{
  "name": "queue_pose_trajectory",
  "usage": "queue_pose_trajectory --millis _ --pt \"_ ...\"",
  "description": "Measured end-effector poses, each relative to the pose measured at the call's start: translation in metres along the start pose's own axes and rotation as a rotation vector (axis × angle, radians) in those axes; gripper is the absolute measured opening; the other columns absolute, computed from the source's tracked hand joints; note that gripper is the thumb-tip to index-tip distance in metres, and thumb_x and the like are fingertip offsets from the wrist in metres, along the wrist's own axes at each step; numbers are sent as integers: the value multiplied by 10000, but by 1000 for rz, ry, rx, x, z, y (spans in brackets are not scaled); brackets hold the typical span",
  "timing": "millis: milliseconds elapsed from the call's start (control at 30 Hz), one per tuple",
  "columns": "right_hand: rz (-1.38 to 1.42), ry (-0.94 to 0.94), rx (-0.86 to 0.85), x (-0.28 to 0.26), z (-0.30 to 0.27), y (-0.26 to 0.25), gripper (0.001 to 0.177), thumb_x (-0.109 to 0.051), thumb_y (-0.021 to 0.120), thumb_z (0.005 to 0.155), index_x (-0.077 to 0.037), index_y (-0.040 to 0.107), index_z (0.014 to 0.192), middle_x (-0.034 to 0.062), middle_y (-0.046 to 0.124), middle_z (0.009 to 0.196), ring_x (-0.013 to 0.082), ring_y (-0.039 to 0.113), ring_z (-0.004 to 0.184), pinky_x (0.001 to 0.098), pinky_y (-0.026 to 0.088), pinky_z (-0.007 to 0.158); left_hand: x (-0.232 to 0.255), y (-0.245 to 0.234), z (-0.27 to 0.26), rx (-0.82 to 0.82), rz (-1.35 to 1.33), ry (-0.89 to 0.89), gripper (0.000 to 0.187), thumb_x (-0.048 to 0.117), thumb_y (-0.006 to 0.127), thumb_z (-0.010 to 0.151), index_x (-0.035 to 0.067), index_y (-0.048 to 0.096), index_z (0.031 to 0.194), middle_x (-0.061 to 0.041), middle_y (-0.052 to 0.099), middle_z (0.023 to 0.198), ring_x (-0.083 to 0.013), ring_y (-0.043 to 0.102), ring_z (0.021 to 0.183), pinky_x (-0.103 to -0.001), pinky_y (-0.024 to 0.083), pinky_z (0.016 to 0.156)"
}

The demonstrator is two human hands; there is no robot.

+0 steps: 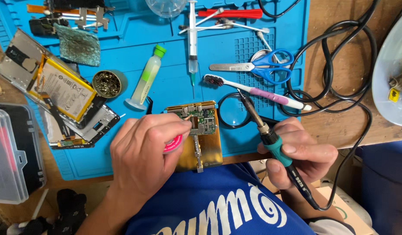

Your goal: The person uses a soldering iron and solder wire to work on a small circuit board clamped to a workbench. They apply solder to specific points on the board, occasionally pausing to adjust the solder wire or the board's position.

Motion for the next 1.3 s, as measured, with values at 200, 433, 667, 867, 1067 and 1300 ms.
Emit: queue_pose_trajectory --millis 200,433,667,867,1067,1300 --pt "-38 -48 -151 -1 6 1 250 -186 575 908 -138 393 1072 49 608 745 161 648 603 287 497 681 -1 5 -1 -80 37 1 105 169 630 973 103 583 1040 -70 678 1031 -244 631 825 -379 417 670" --pt "-68 -80 -186 -2 1 0 256 -219 566 905 -137 376 1055 43 583 693 170 564 542 305 484 667 -2 3 -2 -128 34 30 135 210 595 991 128 615 1096 -52 614 1009 -219 605 810 -368 403 628" --pt "-85 -56 -205 -1 1 0 260 -226 570 915 -143 383 1075 38 588 717 169 570 566 306 487 680 -5 1 5 -193 -25 11 132 216 518 995 118 606 980 -64 666 980 -248 591 767 -364 397 604" --pt "-107 -36 -203 -2 1 2 245 -229 557 915 -146 377 1059 41 591 702 181 572 559 319 485 677 -2 -1 4 6 -38 -9 66 152 686 934 98 649 946 -81 691 941 -223 654 745 -339 454 592" --pt "-116 -28 -224 0 -4 1 226 -251 562 915 -152 418 1059 29 612 691 188 573 556 331 484 681 -2 1 9 -19 37 -8 41 128 684 949 106 652 933 -63 712 952 -227 644 739 -341 456 608" --pt "-140 -32 -262 -3 -3 9 182 -274 531 906 -137 419 949 19 550 585 192 520 483 345 461 607 -3 3 9 -42 50 -13 40 132 658 958 123 646 921 -53 701 927 -233 629 727 -352 446 599"
Point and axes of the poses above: each hand's wrist, its own z-axis towards the middle knuckle, its own y-axis out of the palm, x = y × z, the point moved 4 cm from there along z, towards the middle knuckle
